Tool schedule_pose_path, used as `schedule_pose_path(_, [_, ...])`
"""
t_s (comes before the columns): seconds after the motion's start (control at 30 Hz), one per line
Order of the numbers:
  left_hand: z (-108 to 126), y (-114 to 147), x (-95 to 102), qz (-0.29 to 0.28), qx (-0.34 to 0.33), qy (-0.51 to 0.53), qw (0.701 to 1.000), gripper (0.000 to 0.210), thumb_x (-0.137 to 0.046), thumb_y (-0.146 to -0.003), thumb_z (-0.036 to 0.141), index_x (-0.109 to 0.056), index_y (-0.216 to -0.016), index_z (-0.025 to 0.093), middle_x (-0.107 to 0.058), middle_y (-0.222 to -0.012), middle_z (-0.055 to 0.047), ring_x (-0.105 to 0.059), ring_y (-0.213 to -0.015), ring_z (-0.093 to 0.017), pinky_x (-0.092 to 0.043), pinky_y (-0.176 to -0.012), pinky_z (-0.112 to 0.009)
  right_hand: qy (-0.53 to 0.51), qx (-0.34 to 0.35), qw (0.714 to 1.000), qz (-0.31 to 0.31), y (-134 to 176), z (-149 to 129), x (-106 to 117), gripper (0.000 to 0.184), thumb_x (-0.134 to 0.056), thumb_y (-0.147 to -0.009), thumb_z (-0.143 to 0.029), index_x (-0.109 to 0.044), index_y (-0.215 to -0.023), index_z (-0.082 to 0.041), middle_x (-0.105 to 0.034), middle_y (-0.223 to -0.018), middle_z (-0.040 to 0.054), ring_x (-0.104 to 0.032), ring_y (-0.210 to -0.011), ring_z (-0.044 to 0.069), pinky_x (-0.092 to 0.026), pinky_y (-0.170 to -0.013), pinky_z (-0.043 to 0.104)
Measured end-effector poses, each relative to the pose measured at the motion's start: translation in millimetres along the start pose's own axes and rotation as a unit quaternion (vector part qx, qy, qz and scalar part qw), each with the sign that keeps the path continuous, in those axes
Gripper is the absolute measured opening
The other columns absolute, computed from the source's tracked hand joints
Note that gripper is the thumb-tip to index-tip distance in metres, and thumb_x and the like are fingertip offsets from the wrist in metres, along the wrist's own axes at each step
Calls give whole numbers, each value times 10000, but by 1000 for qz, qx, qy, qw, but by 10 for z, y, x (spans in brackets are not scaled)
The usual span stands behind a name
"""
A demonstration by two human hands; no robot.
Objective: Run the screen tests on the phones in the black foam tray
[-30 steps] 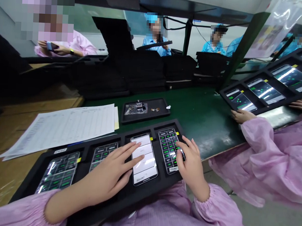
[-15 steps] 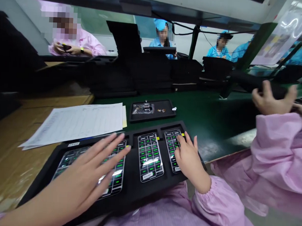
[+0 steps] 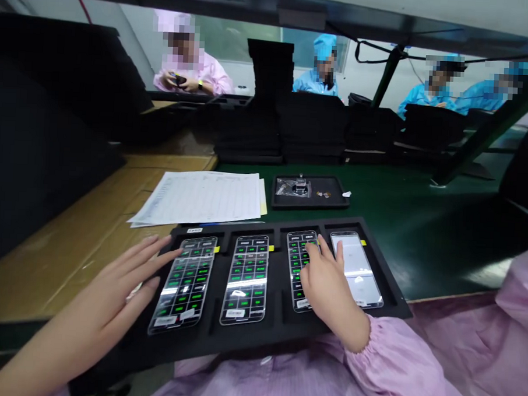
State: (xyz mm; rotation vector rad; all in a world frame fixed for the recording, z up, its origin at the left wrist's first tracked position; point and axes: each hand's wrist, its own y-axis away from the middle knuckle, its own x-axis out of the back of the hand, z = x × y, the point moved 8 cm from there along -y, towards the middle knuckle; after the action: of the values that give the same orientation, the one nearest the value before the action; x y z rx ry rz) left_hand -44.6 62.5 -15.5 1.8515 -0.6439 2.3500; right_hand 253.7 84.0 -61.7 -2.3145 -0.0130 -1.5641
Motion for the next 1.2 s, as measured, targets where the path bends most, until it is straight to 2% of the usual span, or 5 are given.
schedule_pose_path(0.3, [71,-56,-285,-87,25,3,996,483,-298,-978,262,-580,-1357,164,-422,-1554,-118,-294,-1485,-305,-355,-1164,-563,-4,133,978,-160,-100,-770,-325,556,-370,-860,-90,-462,-1400,7,-572,-1339,190,-180,-1487,300,-133,-1223,618])
schedule_pose_path(0.47, [107,-80,-395,-88,14,-18,996,481,-360,-950,201,-567,-1384,197,-306,-1613,-120,-192,-1511,-345,-331,-1166,-581,8,152,984,-95,4,-676,-244,554,-329,-886,-88,-411,-1433,-43,-492,-1438,169,-143,-1498,271,-154,-1222,616])
schedule_pose_path(0.67, [25,-121,-471,-107,15,-33,994,497,-347,-937,215,-576,-1377,180,-287,-1616,-137,-148,-1515,-362,-282,-1172,-618,5,103,994,42,187,-57,254,480,-301,-1000,-201,-339,-1477,-159,-484,-1443,145,-227,-1477,294,-207,-1182,663])
schedule_pose_path(0.87, [-232,-211,-149,-21,93,19,995,547,-286,-957,354,-606,-1314,91,-575,-1416,-155,-504,-1348,-290,-373,-1161,-498,31,-43,989,138,435,910,802,471,-357,-990,-358,-447,-1417,-181,-514,-1399,162,-312,-1432,370,-218,-1177,666])
schedule_pose_path(1.2, [-369,-632,-486,-122,143,-50,981,579,-246,-892,347,-656,-1183,59,-682,-1220,-198,-633,-1137,-345,-474,-995,-471,-19,-67,997,24,-232,1508,522,339,-388,-861,-251,-680,-1003,-155,-589,-1318,175,-457,-1347,336,-360,-1138,560])
